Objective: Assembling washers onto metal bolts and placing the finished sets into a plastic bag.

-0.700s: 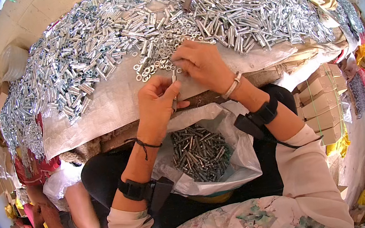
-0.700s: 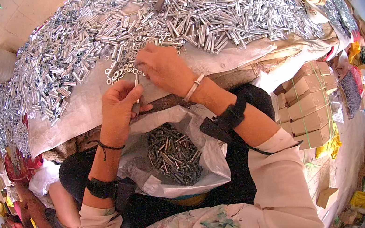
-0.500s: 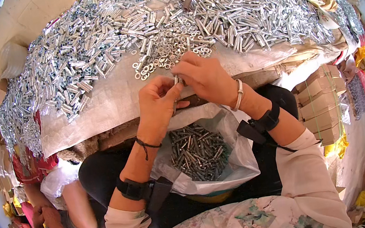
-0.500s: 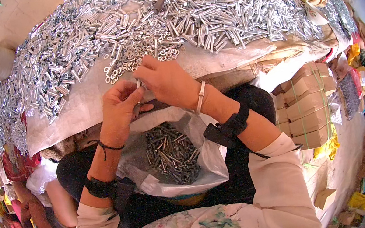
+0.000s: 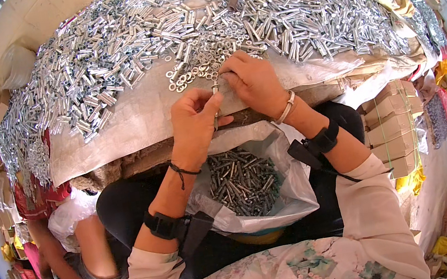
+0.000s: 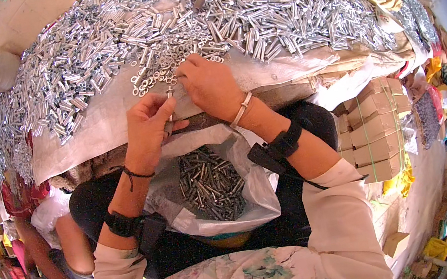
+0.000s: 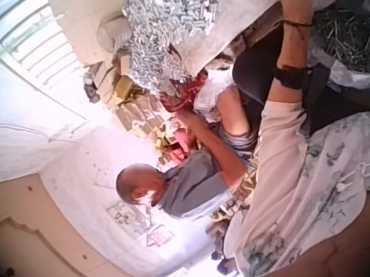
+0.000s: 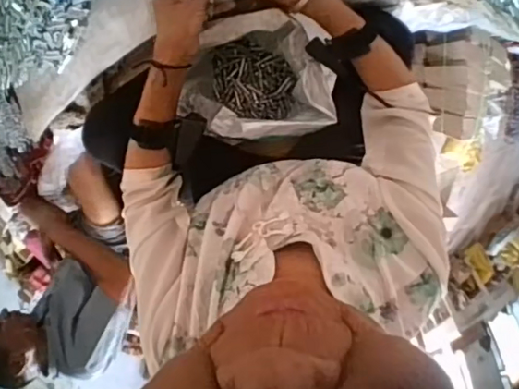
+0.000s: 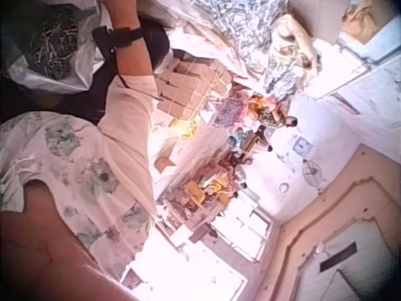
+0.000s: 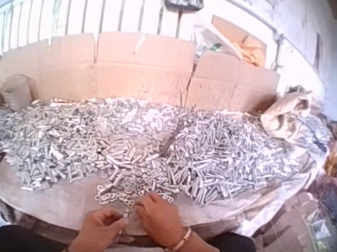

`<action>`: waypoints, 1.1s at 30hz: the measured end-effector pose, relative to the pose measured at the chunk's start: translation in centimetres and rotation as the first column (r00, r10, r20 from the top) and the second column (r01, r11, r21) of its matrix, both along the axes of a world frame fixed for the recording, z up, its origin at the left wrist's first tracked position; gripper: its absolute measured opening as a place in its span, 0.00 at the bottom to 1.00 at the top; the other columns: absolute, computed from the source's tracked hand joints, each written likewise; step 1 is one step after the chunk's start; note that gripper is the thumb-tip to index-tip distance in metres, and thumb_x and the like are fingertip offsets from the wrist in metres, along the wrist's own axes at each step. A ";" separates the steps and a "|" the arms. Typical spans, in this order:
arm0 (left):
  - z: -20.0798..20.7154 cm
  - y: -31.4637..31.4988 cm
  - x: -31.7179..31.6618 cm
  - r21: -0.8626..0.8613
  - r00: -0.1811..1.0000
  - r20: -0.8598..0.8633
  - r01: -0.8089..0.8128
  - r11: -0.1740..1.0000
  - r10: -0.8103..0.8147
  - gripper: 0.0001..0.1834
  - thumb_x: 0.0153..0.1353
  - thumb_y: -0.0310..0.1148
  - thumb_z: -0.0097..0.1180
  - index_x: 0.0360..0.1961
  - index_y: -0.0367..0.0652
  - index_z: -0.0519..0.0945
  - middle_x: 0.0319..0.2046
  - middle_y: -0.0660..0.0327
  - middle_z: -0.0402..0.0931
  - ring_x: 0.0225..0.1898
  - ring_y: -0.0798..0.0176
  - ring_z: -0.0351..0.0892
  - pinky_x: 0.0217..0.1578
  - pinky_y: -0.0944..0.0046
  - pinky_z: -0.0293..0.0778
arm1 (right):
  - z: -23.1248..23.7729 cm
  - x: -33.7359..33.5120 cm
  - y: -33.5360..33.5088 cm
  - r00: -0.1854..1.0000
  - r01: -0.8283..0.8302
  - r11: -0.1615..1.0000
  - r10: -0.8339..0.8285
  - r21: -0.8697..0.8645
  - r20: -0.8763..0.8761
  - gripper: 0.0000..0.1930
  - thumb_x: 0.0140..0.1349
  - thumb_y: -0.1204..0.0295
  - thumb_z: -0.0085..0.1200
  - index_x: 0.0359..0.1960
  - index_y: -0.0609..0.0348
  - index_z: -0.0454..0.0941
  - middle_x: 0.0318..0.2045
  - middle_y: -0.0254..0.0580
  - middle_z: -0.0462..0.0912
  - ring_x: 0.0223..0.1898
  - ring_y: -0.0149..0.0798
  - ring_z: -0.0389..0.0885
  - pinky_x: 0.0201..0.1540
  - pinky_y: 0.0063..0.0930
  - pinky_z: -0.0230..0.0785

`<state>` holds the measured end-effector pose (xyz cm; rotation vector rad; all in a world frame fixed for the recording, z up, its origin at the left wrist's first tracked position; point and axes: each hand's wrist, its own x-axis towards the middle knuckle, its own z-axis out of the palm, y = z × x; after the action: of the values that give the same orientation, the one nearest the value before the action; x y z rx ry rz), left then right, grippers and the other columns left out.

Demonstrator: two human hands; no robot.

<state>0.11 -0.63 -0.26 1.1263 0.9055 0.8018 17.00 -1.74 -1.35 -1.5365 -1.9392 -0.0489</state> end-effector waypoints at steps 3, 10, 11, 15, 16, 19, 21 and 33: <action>-0.4 0.0 0.1 0.025 1.000 -0.019 0.019 1.000 -0.018 0.07 0.62 0.30 0.55 0.31 0.36 0.76 0.24 0.68 0.72 0.22 0.78 0.71 0.29 0.69 0.82 | 0.5 0.0 -0.3 0.939 -0.154 0.988 0.150 0.011 -0.310 0.05 0.55 0.76 0.50 0.34 0.58 0.74 0.32 0.46 0.74 0.32 0.51 0.77 0.33 0.40 0.70; 0.1 -0.4 0.6 0.041 1.000 -0.008 0.018 0.999 -0.018 0.06 0.62 0.28 0.55 0.31 0.35 0.75 0.24 0.67 0.71 0.23 0.77 0.71 0.30 0.70 0.82 | 0.9 0.1 -2.2 0.968 -0.161 0.978 0.183 0.133 -0.171 0.06 0.57 0.75 0.51 0.37 0.59 0.74 0.29 0.45 0.76 0.29 0.49 0.77 0.29 0.37 0.70; 0.2 -0.4 0.6 0.041 1.000 -0.002 0.013 0.999 -0.013 0.06 0.61 0.26 0.55 0.30 0.33 0.75 0.23 0.66 0.70 0.24 0.76 0.71 0.29 0.69 0.82 | 1.1 0.4 -2.4 0.978 -0.151 0.964 0.178 0.219 -0.108 0.07 0.58 0.75 0.51 0.38 0.60 0.75 0.28 0.44 0.76 0.28 0.47 0.77 0.29 0.35 0.71; 0.0 -0.2 0.2 0.029 0.999 -0.032 0.040 0.999 -0.039 0.07 0.62 0.30 0.55 0.32 0.37 0.75 0.23 0.69 0.69 0.20 0.78 0.71 0.27 0.74 0.79 | 3.6 3.8 -2.2 0.950 0.050 0.940 0.060 0.338 -0.307 0.09 0.57 0.74 0.53 0.40 0.59 0.75 0.30 0.43 0.77 0.26 0.43 0.76 0.30 0.31 0.71; -0.2 -0.1 0.3 0.029 0.999 -0.020 0.046 0.999 -0.046 0.07 0.62 0.30 0.55 0.32 0.37 0.75 0.23 0.69 0.69 0.20 0.78 0.71 0.26 0.74 0.78 | 4.2 4.8 -1.9 0.617 -0.041 0.961 0.240 0.274 -0.749 0.10 0.57 0.75 0.55 0.41 0.59 0.76 0.31 0.43 0.77 0.25 0.42 0.75 0.30 0.30 0.71; -0.1 0.0 0.3 0.010 0.998 -0.006 0.059 0.998 -0.059 0.07 0.62 0.30 0.55 0.32 0.37 0.75 0.23 0.69 0.69 0.20 0.78 0.71 0.27 0.74 0.79 | 3.5 4.9 -1.6 0.541 -0.093 0.979 0.203 0.182 -0.816 0.09 0.56 0.74 0.56 0.39 0.59 0.77 0.31 0.44 0.78 0.24 0.41 0.75 0.29 0.30 0.71; -0.1 0.0 0.3 -0.012 0.998 -0.003 0.065 0.998 -0.065 0.07 0.62 0.30 0.55 0.32 0.37 0.75 0.23 0.69 0.69 0.21 0.77 0.71 0.27 0.73 0.80 | 2.0 4.2 -0.9 0.982 -0.040 0.968 0.084 0.248 -0.169 0.05 0.55 0.73 0.54 0.33 0.58 0.76 0.28 0.44 0.75 0.24 0.43 0.77 0.27 0.33 0.71; 0.3 -0.1 0.5 -0.044 0.997 0.067 0.047 0.998 -0.044 0.07 0.61 0.27 0.56 0.29 0.34 0.75 0.24 0.66 0.71 0.24 0.76 0.71 0.28 0.68 0.83 | -0.5 2.3 0.7 0.964 0.118 0.987 -0.140 0.107 0.228 0.03 0.50 0.74 0.52 0.27 0.58 0.73 0.29 0.45 0.73 0.25 0.47 0.79 0.25 0.39 0.71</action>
<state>0.64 -0.77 0.07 1.0709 0.8362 0.7731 19.34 -1.07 -1.83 -1.6546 -1.9818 -0.3880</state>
